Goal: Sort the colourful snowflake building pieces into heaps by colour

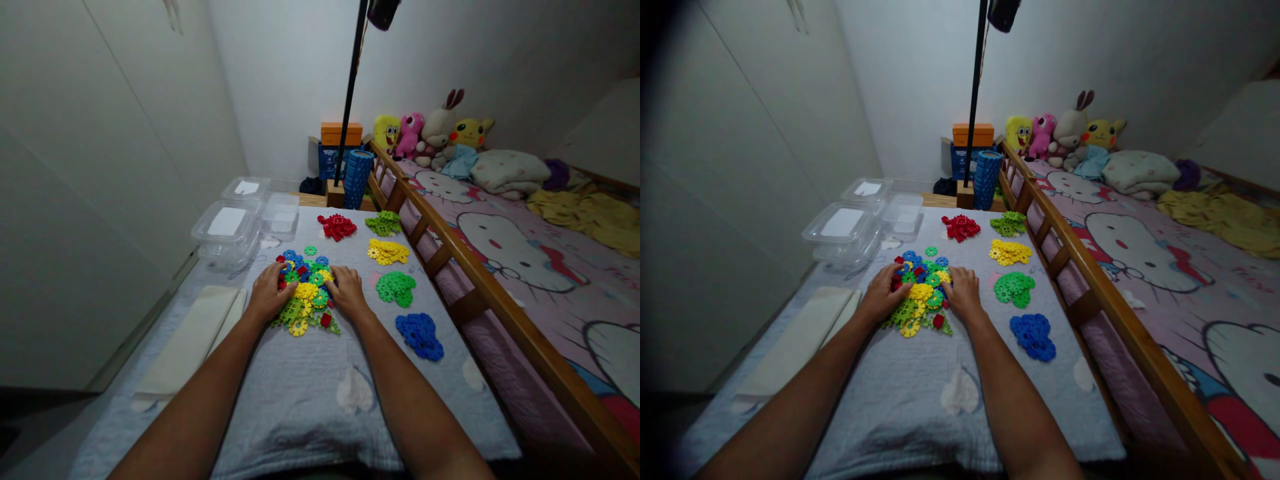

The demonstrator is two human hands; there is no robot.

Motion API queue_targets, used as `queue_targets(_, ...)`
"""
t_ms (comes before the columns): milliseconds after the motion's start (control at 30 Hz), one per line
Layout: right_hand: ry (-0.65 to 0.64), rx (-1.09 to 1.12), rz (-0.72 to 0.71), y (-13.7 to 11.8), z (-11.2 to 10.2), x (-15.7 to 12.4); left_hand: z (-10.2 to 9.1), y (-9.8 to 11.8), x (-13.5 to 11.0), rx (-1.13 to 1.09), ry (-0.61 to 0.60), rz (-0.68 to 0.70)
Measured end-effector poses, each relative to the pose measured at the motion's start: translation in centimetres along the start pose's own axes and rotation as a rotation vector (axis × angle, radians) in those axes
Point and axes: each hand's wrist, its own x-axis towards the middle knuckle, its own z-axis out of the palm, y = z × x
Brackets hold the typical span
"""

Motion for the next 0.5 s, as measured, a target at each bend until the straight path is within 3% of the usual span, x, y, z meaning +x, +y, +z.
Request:
queue_targets(167,-0.009,-0.022,0.028,-0.3,0.2,0.1,0.2,0.0,-0.1,0.026,-0.008,-0.014)
queue_targets(500,0.139,0.382,0.126,0.9,0.4,0.4,0.0,-0.2,0.0,0.003,-0.016,-0.017)
